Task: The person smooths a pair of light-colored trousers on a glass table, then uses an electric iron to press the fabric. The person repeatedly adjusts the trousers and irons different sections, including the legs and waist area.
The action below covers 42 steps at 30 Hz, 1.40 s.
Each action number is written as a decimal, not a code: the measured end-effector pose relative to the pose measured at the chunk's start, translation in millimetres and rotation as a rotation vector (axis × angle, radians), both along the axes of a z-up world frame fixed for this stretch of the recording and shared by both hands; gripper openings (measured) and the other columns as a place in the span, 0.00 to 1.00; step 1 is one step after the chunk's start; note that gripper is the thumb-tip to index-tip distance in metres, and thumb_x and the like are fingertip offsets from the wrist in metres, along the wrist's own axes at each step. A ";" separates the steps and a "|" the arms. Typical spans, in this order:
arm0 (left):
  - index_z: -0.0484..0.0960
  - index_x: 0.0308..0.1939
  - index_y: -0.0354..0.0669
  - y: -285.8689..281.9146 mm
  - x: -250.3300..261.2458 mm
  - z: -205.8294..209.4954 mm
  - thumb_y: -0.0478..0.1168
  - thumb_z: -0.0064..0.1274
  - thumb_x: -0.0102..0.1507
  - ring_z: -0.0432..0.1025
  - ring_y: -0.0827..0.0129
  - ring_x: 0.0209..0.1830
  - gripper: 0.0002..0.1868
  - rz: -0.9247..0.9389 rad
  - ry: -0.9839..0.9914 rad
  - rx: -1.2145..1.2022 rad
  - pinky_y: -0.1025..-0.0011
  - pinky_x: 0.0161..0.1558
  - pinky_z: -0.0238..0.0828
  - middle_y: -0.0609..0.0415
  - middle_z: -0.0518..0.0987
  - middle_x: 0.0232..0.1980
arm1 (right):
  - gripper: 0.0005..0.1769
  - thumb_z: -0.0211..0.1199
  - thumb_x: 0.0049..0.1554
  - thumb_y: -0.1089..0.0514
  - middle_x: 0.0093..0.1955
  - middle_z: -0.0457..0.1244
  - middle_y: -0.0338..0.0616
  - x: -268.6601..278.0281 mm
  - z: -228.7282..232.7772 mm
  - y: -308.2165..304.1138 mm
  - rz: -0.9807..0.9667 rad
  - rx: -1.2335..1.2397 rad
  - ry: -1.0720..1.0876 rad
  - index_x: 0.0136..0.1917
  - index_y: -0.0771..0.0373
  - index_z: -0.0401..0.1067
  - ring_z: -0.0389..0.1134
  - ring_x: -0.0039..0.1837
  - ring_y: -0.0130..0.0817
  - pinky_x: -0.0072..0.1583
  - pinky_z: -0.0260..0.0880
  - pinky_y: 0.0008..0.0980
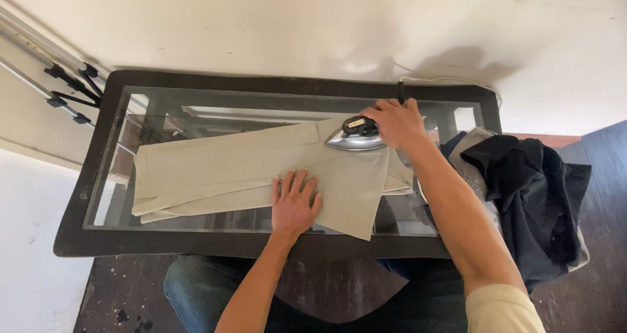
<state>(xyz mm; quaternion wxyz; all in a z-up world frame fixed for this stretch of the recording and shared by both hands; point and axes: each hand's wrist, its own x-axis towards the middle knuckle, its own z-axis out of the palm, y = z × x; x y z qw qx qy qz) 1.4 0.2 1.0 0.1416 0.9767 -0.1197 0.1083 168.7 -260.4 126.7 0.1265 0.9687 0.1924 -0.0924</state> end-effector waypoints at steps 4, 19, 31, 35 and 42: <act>0.79 0.60 0.57 -0.7 -3.1 4.9 0.53 0.42 0.70 0.60 0.57 0.74 0.19 0.003 -0.001 -0.023 0.44 0.72 0.47 0.56 0.70 0.68 | 0.25 0.57 0.64 0.55 0.70 0.60 0.36 11.2 -12.1 -15.6 -0.033 -0.061 -0.008 0.72 0.36 0.63 0.61 0.74 0.40 0.69 0.60 0.53; 0.77 0.61 0.58 -1.6 -3.2 8.2 0.53 0.42 0.69 0.61 0.56 0.74 0.19 0.012 0.050 -0.019 0.44 0.72 0.48 0.55 0.70 0.69 | 0.26 0.61 0.62 0.55 0.68 0.60 0.40 12.7 -21.2 -20.1 -0.074 -0.062 -0.011 0.72 0.38 0.64 0.59 0.76 0.44 0.66 0.64 0.49; 0.77 0.62 0.58 -1.3 -3.5 10.8 0.54 0.41 0.70 0.59 0.58 0.75 0.20 0.020 0.082 -0.014 0.46 0.74 0.44 0.56 0.69 0.70 | 0.26 0.57 0.64 0.58 0.69 0.59 0.40 15.1 -28.5 -31.2 -0.120 -0.035 0.005 0.73 0.37 0.63 0.57 0.77 0.45 0.64 0.66 0.49; 0.77 0.62 0.57 -2.6 -5.3 12.9 0.54 0.41 0.70 0.59 0.57 0.75 0.19 0.015 0.077 -0.024 0.46 0.74 0.44 0.55 0.69 0.70 | 0.26 0.60 0.63 0.57 0.69 0.59 0.42 17.7 -35.4 -33.6 -0.124 -0.056 -0.034 0.72 0.38 0.65 0.57 0.76 0.46 0.63 0.65 0.51; 0.76 0.63 0.58 -0.4 -1.3 3.5 0.54 0.42 0.70 0.58 0.57 0.75 0.20 0.005 0.074 0.005 0.47 0.74 0.46 0.55 0.68 0.70 | 0.24 0.53 0.64 0.59 0.66 0.60 0.38 13.0 -38.5 -20.2 -0.078 -0.022 -0.068 0.69 0.35 0.65 0.57 0.74 0.43 0.63 0.63 0.48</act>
